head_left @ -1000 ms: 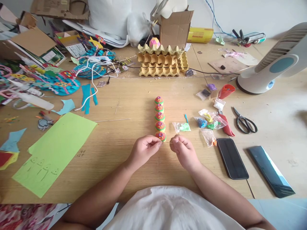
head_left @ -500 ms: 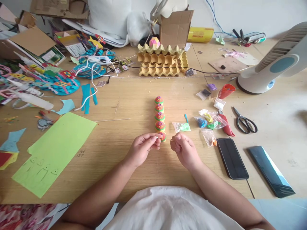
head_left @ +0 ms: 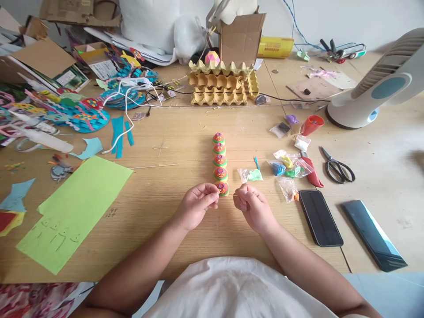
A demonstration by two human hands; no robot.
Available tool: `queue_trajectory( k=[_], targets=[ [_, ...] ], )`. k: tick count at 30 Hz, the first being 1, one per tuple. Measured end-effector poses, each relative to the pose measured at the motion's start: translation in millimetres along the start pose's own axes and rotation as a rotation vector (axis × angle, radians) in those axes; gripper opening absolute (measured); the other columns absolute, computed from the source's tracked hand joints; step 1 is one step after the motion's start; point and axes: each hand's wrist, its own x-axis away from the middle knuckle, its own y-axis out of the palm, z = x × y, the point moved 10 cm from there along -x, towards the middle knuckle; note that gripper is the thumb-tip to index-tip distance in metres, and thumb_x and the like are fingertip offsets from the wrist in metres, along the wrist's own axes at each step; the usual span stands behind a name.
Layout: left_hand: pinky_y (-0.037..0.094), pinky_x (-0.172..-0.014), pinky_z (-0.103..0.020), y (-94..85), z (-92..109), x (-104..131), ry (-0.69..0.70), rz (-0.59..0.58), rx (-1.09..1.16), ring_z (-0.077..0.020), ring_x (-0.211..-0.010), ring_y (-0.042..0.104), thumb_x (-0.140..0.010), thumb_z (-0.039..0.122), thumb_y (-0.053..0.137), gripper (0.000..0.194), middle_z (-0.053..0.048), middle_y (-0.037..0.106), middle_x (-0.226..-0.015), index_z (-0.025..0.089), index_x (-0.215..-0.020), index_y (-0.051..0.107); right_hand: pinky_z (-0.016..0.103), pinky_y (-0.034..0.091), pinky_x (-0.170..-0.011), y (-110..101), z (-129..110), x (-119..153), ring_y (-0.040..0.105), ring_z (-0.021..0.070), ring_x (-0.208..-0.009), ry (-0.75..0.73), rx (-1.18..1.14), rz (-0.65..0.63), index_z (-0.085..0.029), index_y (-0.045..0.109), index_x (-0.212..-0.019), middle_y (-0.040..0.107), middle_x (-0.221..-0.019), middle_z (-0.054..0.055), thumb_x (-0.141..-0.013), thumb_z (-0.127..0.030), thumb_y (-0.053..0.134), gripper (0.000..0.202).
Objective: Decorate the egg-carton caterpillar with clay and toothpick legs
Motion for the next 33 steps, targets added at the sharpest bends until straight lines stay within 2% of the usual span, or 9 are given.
queue_trajectory(
  k=[6,10,14,18,26,33],
  targets=[
    [0.046,-0.051,-0.016,9.7,3,0,-0.001,-0.108,0.098,-0.0086,-0.064,0.054,-0.079,0.038,0.084,0.029,0.0,0.059,-0.073,0.015,-0.077,0.066,0.03,0.014,-0.054,1,1,0,0.026,0.0094,-0.052,0.013,0.01,-0.002,-0.02,0.046,-0.06,0.035,-0.054,-0.007,-0.089,-0.036,0.069,0.04],
    [0.045,-0.05,-0.017,9.7,4,0,0.023,-0.108,0.107,-0.009,-0.063,0.052,-0.086,0.042,0.077,0.033,0.0,0.057,-0.072,0.015,-0.073,0.063,0.031,0.014,-0.055,1,1,0,0.026,0.0094,-0.052,0.015,0.017,-0.005,-0.02,0.046,-0.06,0.035,-0.054,-0.007,-0.089,-0.036,0.07,0.04],
    [0.045,-0.052,-0.017,-0.1,3,-1,0.051,-0.02,0.04,-0.0087,-0.063,0.055,-0.078,0.044,0.084,0.032,-0.002,0.063,-0.073,0.014,-0.079,0.072,0.031,0.014,-0.055,0,2,0,0.025,0.0095,-0.052,0.018,0.027,-0.001,-0.02,0.046,-0.06,0.034,-0.054,-0.007,-0.088,-0.038,0.07,0.041],
    [0.044,-0.051,-0.016,-5.5,-2,-2,0.015,0.024,0.044,-0.0081,-0.062,0.056,-0.069,0.04,0.091,0.031,-0.002,0.066,-0.072,0.015,-0.081,0.075,0.031,0.014,-0.054,0,3,0,0.025,0.0095,-0.052,0.02,0.03,-0.003,-0.02,0.046,-0.06,0.035,-0.054,-0.007,-0.088,-0.038,0.07,0.041],
    [0.041,-0.049,-0.016,0.5,-3,-2,-0.017,-0.047,0.06,-0.0068,-0.057,0.051,-0.07,0.037,0.09,0.03,0.001,0.061,-0.067,0.015,-0.073,0.069,0.03,0.015,-0.054,2,3,0,0.026,0.0091,-0.051,0.021,0.004,-0.028,-0.02,0.048,-0.061,0.036,-0.054,-0.007,-0.087,-0.039,0.073,0.041],
    [0.044,-0.054,-0.02,2.8,1,1,0.099,-0.078,-0.147,-0.0092,-0.06,0.053,-0.079,0.042,0.083,0.029,0.0,0.062,-0.067,0.015,-0.078,0.071,0.03,0.018,-0.056,14,0,4,0.027,0.0097,-0.052,0.029,-0.032,-0.119,-0.02,0.047,-0.061,0.034,-0.054,-0.007,-0.089,-0.042,0.072,0.044]
  ],
)
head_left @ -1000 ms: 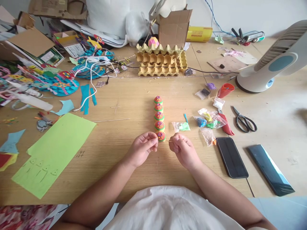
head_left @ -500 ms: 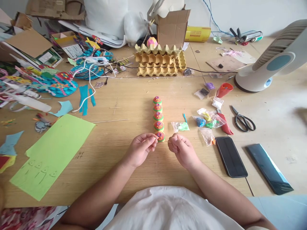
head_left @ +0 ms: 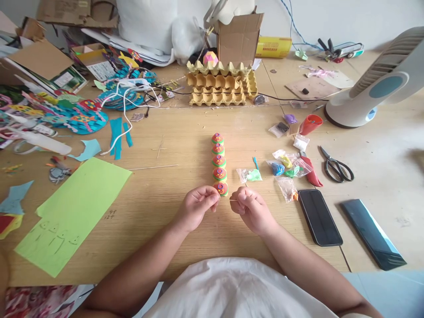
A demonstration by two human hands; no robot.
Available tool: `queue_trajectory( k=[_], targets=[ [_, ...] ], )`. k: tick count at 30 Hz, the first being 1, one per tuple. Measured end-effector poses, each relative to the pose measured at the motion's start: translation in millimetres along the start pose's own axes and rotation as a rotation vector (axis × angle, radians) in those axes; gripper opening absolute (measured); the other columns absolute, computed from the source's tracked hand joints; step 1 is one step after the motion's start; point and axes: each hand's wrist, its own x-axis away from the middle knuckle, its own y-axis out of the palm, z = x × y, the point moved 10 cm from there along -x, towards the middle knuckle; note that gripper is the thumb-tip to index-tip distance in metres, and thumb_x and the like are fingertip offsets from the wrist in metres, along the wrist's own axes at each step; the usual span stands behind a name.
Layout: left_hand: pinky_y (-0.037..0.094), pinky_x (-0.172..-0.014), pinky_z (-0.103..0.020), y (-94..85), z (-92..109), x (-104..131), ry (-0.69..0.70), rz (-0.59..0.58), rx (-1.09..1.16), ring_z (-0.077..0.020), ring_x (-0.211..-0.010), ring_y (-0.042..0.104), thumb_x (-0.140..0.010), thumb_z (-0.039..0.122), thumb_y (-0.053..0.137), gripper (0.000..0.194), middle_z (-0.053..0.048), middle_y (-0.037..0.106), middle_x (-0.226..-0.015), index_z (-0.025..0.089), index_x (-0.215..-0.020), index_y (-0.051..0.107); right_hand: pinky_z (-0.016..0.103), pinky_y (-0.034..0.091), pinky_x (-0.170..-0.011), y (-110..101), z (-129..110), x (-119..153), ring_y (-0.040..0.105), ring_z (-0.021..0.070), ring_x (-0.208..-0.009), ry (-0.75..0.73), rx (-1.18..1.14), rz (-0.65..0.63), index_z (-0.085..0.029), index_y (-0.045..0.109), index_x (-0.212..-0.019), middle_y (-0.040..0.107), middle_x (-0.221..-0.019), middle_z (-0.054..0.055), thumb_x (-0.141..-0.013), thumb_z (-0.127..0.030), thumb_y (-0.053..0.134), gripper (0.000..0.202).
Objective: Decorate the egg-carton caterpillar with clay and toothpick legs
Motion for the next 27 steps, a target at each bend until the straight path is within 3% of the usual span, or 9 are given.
queue_trajectory(
  k=[15,27],
  targets=[
    [0.046,-0.062,-0.023,0.1,-10,4,0.024,-0.065,-0.124,-0.0112,-0.067,0.058,-0.081,0.034,0.084,0.02,-0.001,0.067,-0.074,0.017,-0.09,0.077,0.03,0.022,-0.057,6,0,1,0.028,0.011,-0.053,-0.011,0.054,-0.061,-0.021,0.048,-0.063,0.036,-0.054,-0.007,-0.09,-0.047,0.072,0.045],
    [0.047,-0.061,-0.024,4.5,-7,5,0.03,-0.092,-0.088,-0.0125,-0.065,0.059,-0.087,0.04,0.077,0.025,-0.003,0.067,-0.072,0.016,-0.093,0.078,0.03,0.021,-0.057,5,1,1,0.028,0.0114,-0.053,-0.008,0.034,-0.061,-0.021,0.047,-0.063,0.034,-0.053,-0.007,-0.089,-0.048,0.072,0.045]
  ],
)
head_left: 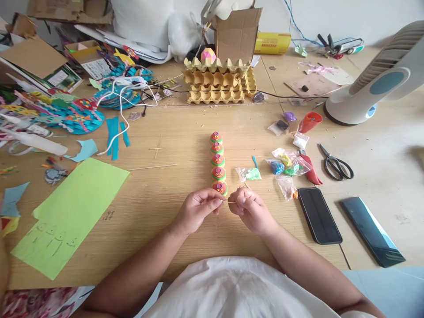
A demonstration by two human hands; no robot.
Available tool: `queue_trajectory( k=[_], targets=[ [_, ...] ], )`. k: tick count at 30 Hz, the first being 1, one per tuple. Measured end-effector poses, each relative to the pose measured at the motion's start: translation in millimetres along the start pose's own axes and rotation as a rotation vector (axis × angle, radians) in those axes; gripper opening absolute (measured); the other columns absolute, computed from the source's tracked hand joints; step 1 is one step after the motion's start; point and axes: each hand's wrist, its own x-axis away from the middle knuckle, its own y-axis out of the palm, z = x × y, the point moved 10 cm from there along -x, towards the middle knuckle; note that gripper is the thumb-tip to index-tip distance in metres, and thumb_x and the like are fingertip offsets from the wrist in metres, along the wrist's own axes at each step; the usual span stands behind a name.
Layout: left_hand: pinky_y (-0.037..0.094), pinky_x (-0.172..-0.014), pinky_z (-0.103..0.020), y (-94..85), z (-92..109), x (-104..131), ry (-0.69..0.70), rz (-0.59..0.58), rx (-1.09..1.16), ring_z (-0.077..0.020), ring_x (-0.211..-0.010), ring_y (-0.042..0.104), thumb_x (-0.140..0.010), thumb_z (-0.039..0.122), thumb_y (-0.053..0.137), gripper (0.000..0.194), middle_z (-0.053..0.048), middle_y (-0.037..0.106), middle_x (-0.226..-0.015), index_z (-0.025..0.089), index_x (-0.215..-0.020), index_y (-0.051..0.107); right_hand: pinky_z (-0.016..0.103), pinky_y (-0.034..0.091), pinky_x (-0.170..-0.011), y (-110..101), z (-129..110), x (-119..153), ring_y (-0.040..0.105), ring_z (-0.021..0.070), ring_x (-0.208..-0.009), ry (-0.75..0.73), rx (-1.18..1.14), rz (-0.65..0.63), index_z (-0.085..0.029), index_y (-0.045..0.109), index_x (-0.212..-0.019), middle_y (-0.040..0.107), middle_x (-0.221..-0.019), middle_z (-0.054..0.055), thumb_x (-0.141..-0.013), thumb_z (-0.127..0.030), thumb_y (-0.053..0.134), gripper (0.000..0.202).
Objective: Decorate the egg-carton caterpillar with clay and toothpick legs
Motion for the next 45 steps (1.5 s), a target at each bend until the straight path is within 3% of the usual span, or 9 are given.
queue_trajectory(
  k=[8,21,31,45],
  targets=[
    [0.048,-0.059,-0.023,6.8,2.8,-0.2,-0.044,-0.008,0.065,-0.0116,-0.065,0.059,-0.086,0.041,0.078,0.027,-0.004,0.067,-0.074,0.016,-0.093,0.08,0.029,0.022,-0.057,-0.2,-1.3,1.0,0.029,0.0116,-0.053,-0.003,0.011,0.009,-0.022,0.048,-0.063,0.035,-0.053,-0.007,-0.089,-0.048,0.071,0.044],
    [0.049,-0.054,-0.022,3.6,-0.8,0.5,-0.14,0.092,0.187,-0.0132,-0.066,0.06,-0.076,0.043,0.084,0.031,-0.006,0.069,-0.072,0.014,-0.083,0.078,0.029,0.021,-0.056,-1.7,-1.4,0.4,0.027,0.0109,-0.052,0.007,0.007,0.029,-0.022,0.046,-0.062,0.034,-0.054,-0.007,-0.088,-0.049,0.073,0.046],
    [0.048,-0.059,-0.023,9.5,0.4,0.4,-0.061,-0.02,0.123,-0.0114,-0.065,0.06,-0.083,0.036,0.081,0.021,-0.003,0.067,-0.073,0.016,-0.09,0.078,0.03,0.023,-0.058,1.8,-3.2,0.7,0.03,0.0116,-0.054,-0.02,0.018,0.005,-0.021,0.049,-0.063,0.038,-0.055,-0.006,-0.09,-0.048,0.072,0.044],
    [0.049,-0.062,-0.022,9.5,-1.9,0.6,-0.02,-0.071,0.066,-0.0107,-0.068,0.061,-0.089,0.035,0.076,0.019,-0.002,0.067,-0.076,0.018,-0.096,0.079,0.029,0.023,-0.057,3.9,-1.5,0.4,0.031,0.0114,-0.055,-0.039,0.008,-0.036,-0.021,0.05,-0.065,0.039,-0.056,-0.006,-0.093,-0.045,0.069,0.042]
  ],
)
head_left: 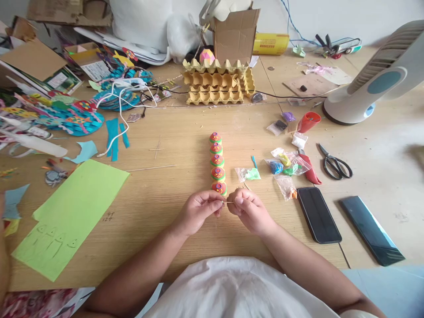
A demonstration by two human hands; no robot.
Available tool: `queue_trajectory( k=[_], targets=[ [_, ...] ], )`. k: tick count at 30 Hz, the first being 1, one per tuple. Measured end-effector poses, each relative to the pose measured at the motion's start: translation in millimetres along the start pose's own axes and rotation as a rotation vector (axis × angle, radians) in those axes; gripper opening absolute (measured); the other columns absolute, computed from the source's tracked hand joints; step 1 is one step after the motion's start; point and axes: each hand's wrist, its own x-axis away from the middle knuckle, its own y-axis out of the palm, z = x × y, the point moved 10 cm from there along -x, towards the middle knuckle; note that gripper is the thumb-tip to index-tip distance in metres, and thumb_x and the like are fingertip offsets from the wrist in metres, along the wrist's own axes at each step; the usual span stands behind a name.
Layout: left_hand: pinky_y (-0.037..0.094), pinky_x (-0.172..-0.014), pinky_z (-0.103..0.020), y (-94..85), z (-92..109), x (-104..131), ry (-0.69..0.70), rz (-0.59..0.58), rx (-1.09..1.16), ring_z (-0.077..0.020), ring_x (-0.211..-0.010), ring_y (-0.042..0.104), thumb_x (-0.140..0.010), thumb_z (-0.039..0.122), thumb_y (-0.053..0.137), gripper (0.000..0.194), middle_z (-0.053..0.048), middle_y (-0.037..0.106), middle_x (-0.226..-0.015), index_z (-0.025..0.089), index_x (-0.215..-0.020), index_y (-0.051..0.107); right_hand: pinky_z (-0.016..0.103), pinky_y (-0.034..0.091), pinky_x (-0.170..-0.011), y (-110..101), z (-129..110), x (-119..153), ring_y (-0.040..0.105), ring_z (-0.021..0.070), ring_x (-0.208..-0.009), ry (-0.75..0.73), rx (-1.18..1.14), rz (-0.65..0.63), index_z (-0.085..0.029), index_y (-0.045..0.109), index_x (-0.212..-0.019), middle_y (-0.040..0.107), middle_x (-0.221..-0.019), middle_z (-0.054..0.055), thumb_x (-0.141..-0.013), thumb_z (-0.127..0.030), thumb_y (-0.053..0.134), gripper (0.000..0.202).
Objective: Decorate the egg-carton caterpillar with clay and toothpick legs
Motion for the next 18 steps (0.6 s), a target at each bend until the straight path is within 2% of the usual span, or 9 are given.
queue_trajectory(
  k=[6,12,18],
  targets=[
    [0.05,-0.061,-0.021,0.0,1,0,0.003,0.016,0.028,-0.0101,-0.068,0.062,-0.088,0.034,0.078,0.016,-0.002,0.068,-0.076,0.019,-0.094,0.08,0.03,0.023,-0.058,1,-1,1,0.03,0.0115,-0.056,-0.016,0.012,-0.01,-0.021,0.05,-0.066,0.038,-0.057,-0.006,-0.095,-0.043,0.068,0.04],
    [0.051,-0.059,-0.021,-3.5,1,0,-0.016,0.055,0.053,-0.0117,-0.068,0.064,-0.086,0.041,0.079,0.024,-0.004,0.071,-0.078,0.019,-0.093,0.082,0.029,0.024,-0.058,-3,-2,1,0.032,0.0116,-0.057,-0.027,0.064,0.01,-0.021,0.049,-0.066,0.039,-0.059,-0.006,-0.096,-0.043,0.067,0.041],
    [0.051,-0.061,-0.022,-9.8,-2,1,0.012,0.094,-0.032,-0.011,-0.067,0.062,-0.082,0.035,0.083,0.018,-0.003,0.071,-0.078,0.019,-0.09,0.081,0.029,0.027,-0.061,-5,2,2,0.035,0.0122,-0.061,-0.047,0.131,-0.033,-0.021,0.051,-0.07,0.04,-0.063,-0.005,-0.097,-0.042,0.065,0.038]
  ],
)
